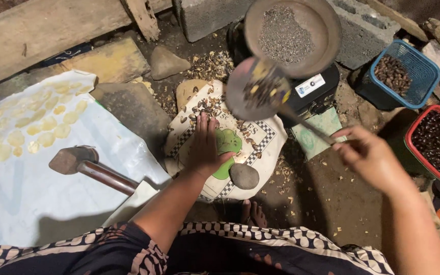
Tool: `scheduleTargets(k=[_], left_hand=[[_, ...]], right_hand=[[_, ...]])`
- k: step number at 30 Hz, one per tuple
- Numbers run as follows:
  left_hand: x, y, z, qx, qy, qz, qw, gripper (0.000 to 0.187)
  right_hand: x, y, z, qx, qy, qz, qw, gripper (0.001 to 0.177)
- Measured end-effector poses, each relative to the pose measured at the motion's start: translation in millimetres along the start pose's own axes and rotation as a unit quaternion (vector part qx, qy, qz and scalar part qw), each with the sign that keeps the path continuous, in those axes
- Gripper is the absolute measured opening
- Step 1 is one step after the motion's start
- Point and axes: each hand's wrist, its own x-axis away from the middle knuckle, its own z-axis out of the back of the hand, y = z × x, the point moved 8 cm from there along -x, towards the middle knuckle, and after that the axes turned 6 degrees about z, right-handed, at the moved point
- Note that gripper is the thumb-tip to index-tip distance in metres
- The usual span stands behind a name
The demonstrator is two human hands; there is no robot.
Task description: Cracking nuts using a stone and a mallet and sorting the kernels from the shells
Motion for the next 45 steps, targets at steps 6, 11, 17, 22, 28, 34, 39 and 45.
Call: scheduleTargets(k=[6,11,17,22,28,34,39,45], left_hand=[[-0.2,-1.1,-4.4,0.014,0.009,0.023,1.0,0.138],[-8.9,7.1,9.6,-0.009,-0.019,0.018,1.0,0.105],[-1.5,16.1,14.1,-0.038,0.022,-0.04,0.998,0.112],[-1.2,21.4,19.9,-0.068,0.006,-0.044,0.997,0.103],[-0.5,21.7,18.7,-0.056,0.016,-0.07,0.996,0.102],[-0.1,16.5,13.4,-0.061,0.006,-0.05,0.997,0.1],[-1.4,25.0,20.0,-0.077,0.0,-0.058,0.995,0.096],[0.2,19.6,18.5,-0.04,-0.007,-0.035,0.999,0.094]], right_hand=[[41.8,-23.6,-39.6,0.212,0.056,0.203,0.954,0.017],[55.0,16.9,-19.7,0.178,0.161,0.177,0.954,0.027],[105.1,105.6,30.6,0.05,0.444,0.139,0.884,0.034],[108.7,252.3,42.8,0.213,0.537,-0.056,0.815,0.038],[77.1,316.9,53.3,0.332,0.512,-0.159,0.776,0.05],[91.3,306.3,15.4,0.394,0.414,-0.182,0.8,0.042],[125.2,309.6,29.4,0.306,0.481,-0.183,0.801,0.029],[81.2,402.9,28.8,0.145,0.501,-0.154,0.839,0.022]])
